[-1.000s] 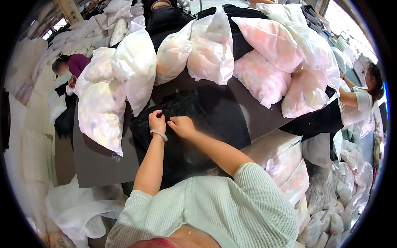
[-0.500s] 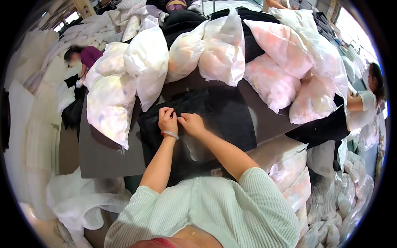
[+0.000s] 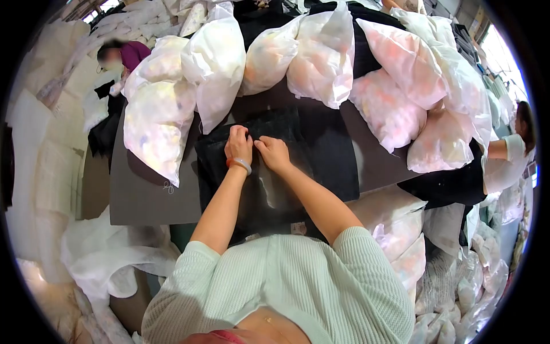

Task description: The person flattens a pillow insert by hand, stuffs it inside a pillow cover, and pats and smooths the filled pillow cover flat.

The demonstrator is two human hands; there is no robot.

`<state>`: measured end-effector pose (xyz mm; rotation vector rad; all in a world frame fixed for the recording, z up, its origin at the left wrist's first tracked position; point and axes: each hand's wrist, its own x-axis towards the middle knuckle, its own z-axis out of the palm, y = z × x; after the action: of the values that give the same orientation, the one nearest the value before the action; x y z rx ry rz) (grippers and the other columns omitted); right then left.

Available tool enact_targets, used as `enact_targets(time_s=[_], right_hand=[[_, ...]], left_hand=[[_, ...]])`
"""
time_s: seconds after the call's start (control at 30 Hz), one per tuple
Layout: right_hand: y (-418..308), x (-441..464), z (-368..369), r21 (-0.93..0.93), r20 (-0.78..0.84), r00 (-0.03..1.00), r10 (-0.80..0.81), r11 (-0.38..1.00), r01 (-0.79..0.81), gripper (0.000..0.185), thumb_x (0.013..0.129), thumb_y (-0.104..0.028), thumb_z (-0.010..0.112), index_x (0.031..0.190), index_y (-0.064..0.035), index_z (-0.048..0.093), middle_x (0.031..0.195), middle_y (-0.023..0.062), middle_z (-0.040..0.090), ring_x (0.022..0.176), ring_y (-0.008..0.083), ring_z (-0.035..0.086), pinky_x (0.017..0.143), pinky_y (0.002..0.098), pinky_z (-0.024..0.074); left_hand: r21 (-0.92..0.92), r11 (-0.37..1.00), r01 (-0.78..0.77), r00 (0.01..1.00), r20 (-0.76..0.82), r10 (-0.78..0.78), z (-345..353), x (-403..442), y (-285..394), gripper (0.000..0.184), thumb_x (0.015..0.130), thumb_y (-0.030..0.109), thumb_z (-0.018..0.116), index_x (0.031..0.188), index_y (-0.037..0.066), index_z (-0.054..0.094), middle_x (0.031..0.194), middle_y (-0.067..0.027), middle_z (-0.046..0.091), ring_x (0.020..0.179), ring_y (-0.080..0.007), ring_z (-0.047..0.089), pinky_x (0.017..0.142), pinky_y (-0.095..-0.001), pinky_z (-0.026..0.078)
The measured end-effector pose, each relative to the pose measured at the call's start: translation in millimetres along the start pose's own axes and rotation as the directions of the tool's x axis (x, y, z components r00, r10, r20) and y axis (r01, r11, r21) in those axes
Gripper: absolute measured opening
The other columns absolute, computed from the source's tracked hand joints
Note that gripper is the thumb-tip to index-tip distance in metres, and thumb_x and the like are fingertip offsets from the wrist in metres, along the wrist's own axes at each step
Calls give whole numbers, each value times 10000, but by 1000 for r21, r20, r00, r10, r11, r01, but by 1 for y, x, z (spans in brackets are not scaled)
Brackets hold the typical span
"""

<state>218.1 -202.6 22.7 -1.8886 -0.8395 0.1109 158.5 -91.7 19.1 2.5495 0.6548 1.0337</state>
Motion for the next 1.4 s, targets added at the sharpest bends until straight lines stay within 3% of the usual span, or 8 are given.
enact_targets(time_s=[0.27,0.37,0.63,0.7,0.87,1.2,1.27,1.4], right_hand=[[3,1,-4,7,64,996,69,998,-69,345,859,-300,537,698,5,522,669,217,525,651,397,545,570,429,400],[11,4,-1,148,41,998,42,988,-47,346,873,-251,551,678,19,459,564,141,384,514,192,395,522,345,338],[13,4,-4,126,64,993,97,986,-104,349,877,-253,552,680,19,456,571,120,381,535,149,385,526,330,341],[8,5,-7,82,13,994,105,991,-106,320,853,-281,539,719,9,534,672,217,525,640,388,540,583,422,409],[-5,14,-8,-47,75,994,84,996,-81,264,828,-257,526,748,-9,568,709,213,570,716,406,572,628,458,430],[-47,47,-32,-107,334,892,306,952,-286,295,801,-287,551,753,-3,613,713,200,616,708,372,622,636,442,475],[-39,80,-25,-387,166,986,26,921,41,342,779,-364,593,776,-30,664,728,169,654,735,349,647,664,436,504],[-56,115,-2,-559,452,878,157,817,141,377,769,-395,625,839,-30,692,829,182,675,803,349,657,709,435,519]], left_hand=[[-184,965,187,982,40,-182,-2,3,-5,77,809,148,661,851,90,690,983,-29,593,827,-251,618,687,-355,498],[-240,965,104,995,33,-99,-1,3,-9,60,819,132,647,856,95,675,982,-34,586,829,-260,616,688,-363,498],[-121,988,-93,994,54,100,-9,0,-3,65,841,100,604,899,96,575,977,-58,544,839,-276,613,686,-386,509],[-113,984,-137,987,64,145,-9,1,-3,80,838,101,605,906,96,563,963,-62,550,846,-283,609,687,-391,504],[-23,989,-145,981,126,147,-4,9,-10,96,826,97,609,896,101,544,907,-70,569,847,-283,605,684,-401,499],[-556,658,508,861,300,-411,-31,19,-24,71,823,67,650,824,35,587,792,-61,596,594,-148,581,584,-294,468],[-555,736,387,916,142,-375,-31,14,-23,74,818,54,643,840,35,575,813,-87,606,647,-200,606,607,-322,477],[-536,827,169,974,-39,-224,-18,6,-23,78,818,-33,591,874,19,573,807,-108,613,701,-216,630,639,-325,484]])
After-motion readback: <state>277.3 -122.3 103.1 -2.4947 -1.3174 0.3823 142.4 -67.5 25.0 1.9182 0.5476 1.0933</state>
